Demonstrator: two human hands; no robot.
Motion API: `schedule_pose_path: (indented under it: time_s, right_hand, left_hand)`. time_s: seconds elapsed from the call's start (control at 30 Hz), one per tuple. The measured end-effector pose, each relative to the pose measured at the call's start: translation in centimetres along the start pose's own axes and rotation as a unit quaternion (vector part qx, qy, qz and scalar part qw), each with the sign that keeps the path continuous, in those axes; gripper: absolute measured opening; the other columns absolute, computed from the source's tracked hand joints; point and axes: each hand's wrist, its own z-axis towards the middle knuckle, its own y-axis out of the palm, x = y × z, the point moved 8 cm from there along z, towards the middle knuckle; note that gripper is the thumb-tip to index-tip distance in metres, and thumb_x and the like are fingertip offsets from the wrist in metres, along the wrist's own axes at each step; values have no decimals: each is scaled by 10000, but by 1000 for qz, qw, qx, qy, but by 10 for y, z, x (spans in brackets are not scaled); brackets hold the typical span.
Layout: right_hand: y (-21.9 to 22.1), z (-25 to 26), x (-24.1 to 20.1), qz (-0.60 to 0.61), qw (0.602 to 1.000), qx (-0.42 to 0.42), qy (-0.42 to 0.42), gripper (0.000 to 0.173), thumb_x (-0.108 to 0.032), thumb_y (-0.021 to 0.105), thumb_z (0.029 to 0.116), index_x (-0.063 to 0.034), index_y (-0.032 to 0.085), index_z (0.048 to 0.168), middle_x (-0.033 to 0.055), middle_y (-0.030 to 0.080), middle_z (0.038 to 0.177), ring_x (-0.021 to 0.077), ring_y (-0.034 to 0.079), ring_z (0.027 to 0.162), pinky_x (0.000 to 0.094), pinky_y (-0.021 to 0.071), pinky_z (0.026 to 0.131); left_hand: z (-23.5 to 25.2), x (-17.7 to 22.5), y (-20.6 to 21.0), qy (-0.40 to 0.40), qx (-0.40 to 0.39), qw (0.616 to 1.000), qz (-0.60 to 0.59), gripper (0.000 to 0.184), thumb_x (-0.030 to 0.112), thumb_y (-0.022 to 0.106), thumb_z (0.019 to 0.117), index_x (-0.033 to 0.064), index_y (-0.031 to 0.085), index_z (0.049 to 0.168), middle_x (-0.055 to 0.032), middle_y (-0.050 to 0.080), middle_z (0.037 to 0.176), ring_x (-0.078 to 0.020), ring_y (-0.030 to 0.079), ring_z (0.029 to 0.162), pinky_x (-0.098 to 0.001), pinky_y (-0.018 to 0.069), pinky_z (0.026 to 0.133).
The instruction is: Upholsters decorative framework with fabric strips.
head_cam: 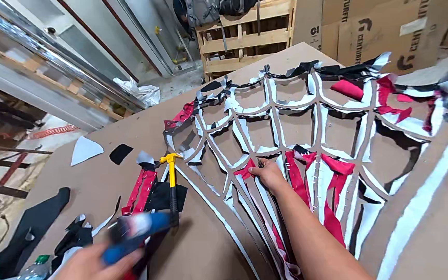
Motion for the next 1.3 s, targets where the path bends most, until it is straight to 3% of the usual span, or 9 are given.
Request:
schedule_pose_path:
  time_s: [0.07,0.17,0.23,0.33,0.73,0.8,0.9,1.07,1.3]
  right_hand:
    - [0,1,2,21,1000,5,18,574,-185,828,846,-42,619,1361,177,704,1182,302,682,1068,540,555,917]
    - [-1,2,3,33,999,0,30,572,-180,832,846,-39,618,1357,177,700,1186,300,677,1075,534,553,915]
    - [-1,3,4,33,999,-9,36,583,-182,826,859,-40,604,1379,176,692,1213,297,670,1100,531,547,933]
    - [-1,4,6,38,999,-11,37,607,-185,821,859,-39,587,1401,181,681,1245,303,661,1129,538,544,946]
    - [0,-2,-1,10,999,-17,33,562,-199,798,885,-55,595,1389,168,696,1193,293,677,1068,536,549,906]
    - [0,-2,-3,6,999,-17,26,580,-199,796,888,-50,579,1406,180,689,1219,309,674,1090,553,546,924]
    - [-1,3,0,13,999,-12,29,596,-190,817,867,-43,590,1399,170,690,1240,294,664,1146,536,530,993]
    - [0,-1,-2,8,999,-16,27,581,-192,794,890,-57,576,1412,177,693,1218,304,680,1087,545,550,921]
    - [-1,-1,-1,9,999,-21,28,553,-194,795,891,-68,596,1391,164,699,1196,290,681,1072,536,552,913]
  left_hand:
    - [69,72,26,33,22,999,14,518,547,727,838,84,725,1070,-116,718,853,-276,714,777,-564,586,730]
    - [139,143,58,63,-13,995,80,352,456,738,902,113,732,981,-90,691,821,-261,685,786,-539,563,744]
    - [164,163,73,85,-34,987,135,312,436,724,924,126,733,951,-66,677,782,-244,669,757,-517,551,714]
    - [182,168,84,90,-56,978,177,275,458,719,913,185,731,927,-6,662,752,-184,647,730,-474,539,689]
    - [187,155,93,73,-52,980,176,284,438,709,927,154,724,925,-34,674,763,-209,662,739,-485,540,685]
    - [187,155,94,70,-52,984,154,289,427,720,930,141,734,975,-54,689,799,-230,676,767,-509,555,713]
    - [191,156,94,60,-55,985,153,260,433,728,907,176,738,942,-22,680,781,-197,662,746,-486,549,698]
    - [193,168,96,70,-52,985,151,262,434,725,908,174,733,937,-17,673,771,-189,657,740,-472,545,693]
    - [195,176,94,65,-49,987,140,259,428,722,906,169,730,893,-15,664,723,-180,651,678,-454,548,641]
